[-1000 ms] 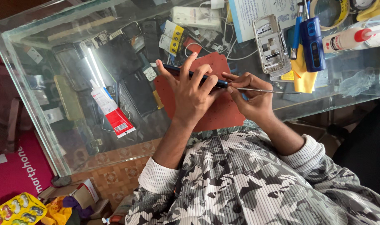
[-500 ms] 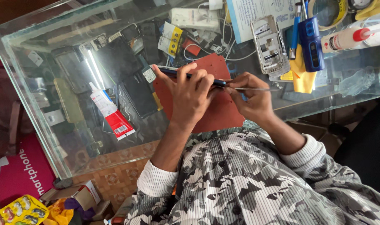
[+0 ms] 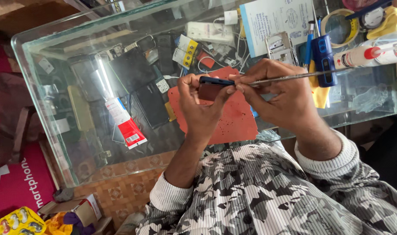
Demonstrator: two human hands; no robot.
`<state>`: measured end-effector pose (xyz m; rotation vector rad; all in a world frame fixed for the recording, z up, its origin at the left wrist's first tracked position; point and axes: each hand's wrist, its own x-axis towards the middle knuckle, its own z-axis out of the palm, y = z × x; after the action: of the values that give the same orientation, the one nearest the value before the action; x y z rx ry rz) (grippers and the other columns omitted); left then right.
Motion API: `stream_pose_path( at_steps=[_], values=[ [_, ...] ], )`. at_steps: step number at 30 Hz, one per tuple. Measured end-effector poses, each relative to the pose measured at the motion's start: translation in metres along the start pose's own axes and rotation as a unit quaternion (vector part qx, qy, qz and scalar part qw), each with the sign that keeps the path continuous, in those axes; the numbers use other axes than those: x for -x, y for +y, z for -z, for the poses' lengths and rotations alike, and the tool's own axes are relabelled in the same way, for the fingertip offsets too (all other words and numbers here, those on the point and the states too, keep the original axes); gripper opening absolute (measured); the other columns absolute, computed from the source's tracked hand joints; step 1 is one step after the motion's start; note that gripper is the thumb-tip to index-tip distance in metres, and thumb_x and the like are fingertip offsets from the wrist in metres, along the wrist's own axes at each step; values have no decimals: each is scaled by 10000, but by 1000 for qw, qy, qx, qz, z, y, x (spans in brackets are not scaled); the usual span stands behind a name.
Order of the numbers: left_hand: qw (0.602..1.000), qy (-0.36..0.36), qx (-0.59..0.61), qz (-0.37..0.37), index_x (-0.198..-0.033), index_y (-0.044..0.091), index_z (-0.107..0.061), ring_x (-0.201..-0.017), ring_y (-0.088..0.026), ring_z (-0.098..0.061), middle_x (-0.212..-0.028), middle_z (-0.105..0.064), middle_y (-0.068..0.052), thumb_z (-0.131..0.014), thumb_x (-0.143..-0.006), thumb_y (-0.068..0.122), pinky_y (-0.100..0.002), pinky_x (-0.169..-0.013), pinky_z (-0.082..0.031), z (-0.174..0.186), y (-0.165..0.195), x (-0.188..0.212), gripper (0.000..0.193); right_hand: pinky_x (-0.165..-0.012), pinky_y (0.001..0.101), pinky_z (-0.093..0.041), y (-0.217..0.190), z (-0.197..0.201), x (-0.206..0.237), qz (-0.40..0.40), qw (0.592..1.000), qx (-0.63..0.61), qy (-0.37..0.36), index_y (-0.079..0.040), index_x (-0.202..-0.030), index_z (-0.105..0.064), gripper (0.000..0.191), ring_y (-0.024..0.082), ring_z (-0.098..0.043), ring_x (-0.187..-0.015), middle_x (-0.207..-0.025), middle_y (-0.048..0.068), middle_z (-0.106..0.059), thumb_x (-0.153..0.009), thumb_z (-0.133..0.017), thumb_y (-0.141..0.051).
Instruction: The person uses a blue-handled screwdriver to remove screws from a smartphone motherboard, then sets the tool down. They pick up a cracked smartphone, inspect its front and back, and use a metal prying tool to separate the back cover. The back cover is removed, exposing the battery and internal components.
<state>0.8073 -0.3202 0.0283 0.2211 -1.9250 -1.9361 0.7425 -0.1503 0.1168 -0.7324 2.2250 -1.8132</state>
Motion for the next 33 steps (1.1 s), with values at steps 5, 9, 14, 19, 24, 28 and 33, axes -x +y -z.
stream_pose_path(
  at_steps=[5, 9, 14, 19, 24, 28, 33],
  values=[
    [999, -29, 14, -11, -1194, 79, -355, -965, -115, -620, -1084, -560, -55, -934, -816, 271, -262, -832, -572, -3, -5, 0, 718, -582, 217, -539, 7, -1, -8, -106, 994, 32, -18, 58, -957, -641, 121, 105, -680, -745, -825, 132, -714, -932, -759, 48],
    [997, -34, -42, -62, -1210, 72, -337, -1069, -156, -653, -1187, -571, -96, -936, -811, 297, -299, -926, -607, -8, -2, -2, 754, -658, 205, -578, 24, 0, -14, -76, 995, -57, -20, 67, -983, -602, 141, 107, -731, -868, -929, 127, -714, -937, -736, 72],
    [978, -41, -172, -107, -1153, 70, -368, -1000, -228, -650, -1155, -511, -126, -951, -813, 180, -354, -887, -597, -12, 2, -8, 684, -841, 249, -642, 36, 4, -15, -95, 986, -138, -9, 82, -1003, -569, 119, 176, -760, -997, -987, 134, -713, -934, -654, 129],
    [968, -38, -203, -140, -1135, 77, -371, -979, -270, -583, -1099, -462, -114, -932, -808, 194, -397, -833, -548, -9, 1, -14, 659, -836, 257, -617, 40, 2, -16, -63, 983, -170, -10, 87, -1016, -548, 146, 199, -723, -995, -1035, 129, -638, -934, -638, 166],
    [958, -37, -209, -192, -1155, 90, -438, -992, -268, -579, -1121, -481, -130, -935, -803, 167, -404, -812, -550, -9, 0, -17, 614, -828, 297, -648, 50, 0, -12, -89, 975, -202, 31, 72, -992, -536, 135, 209, -748, -965, -1006, 131, -632, -970, -647, 145],
    [952, -28, -225, -206, -1185, 98, -453, -1021, -276, -582, -1117, -464, -122, -908, -791, 100, -385, -769, -546, -2, 2, -24, 603, -853, 340, -661, 64, -4, -9, -136, 947, -287, 41, 57, -1034, -564, 117, 198, -737, -919, -1007, 143, -657, -982, -657, 107],
    [954, -48, -224, -195, -1247, 92, -446, -1048, -302, -590, -1209, -455, -167, -904, -781, 91, -431, -845, -559, 6, 10, -26, 653, -954, 406, -660, 75, -12, 1, -98, 924, -366, 51, 54, -1046, -571, 119, 262, -748, -1041, -1067, 180, -681, -1001, -677, 84]
  ],
)
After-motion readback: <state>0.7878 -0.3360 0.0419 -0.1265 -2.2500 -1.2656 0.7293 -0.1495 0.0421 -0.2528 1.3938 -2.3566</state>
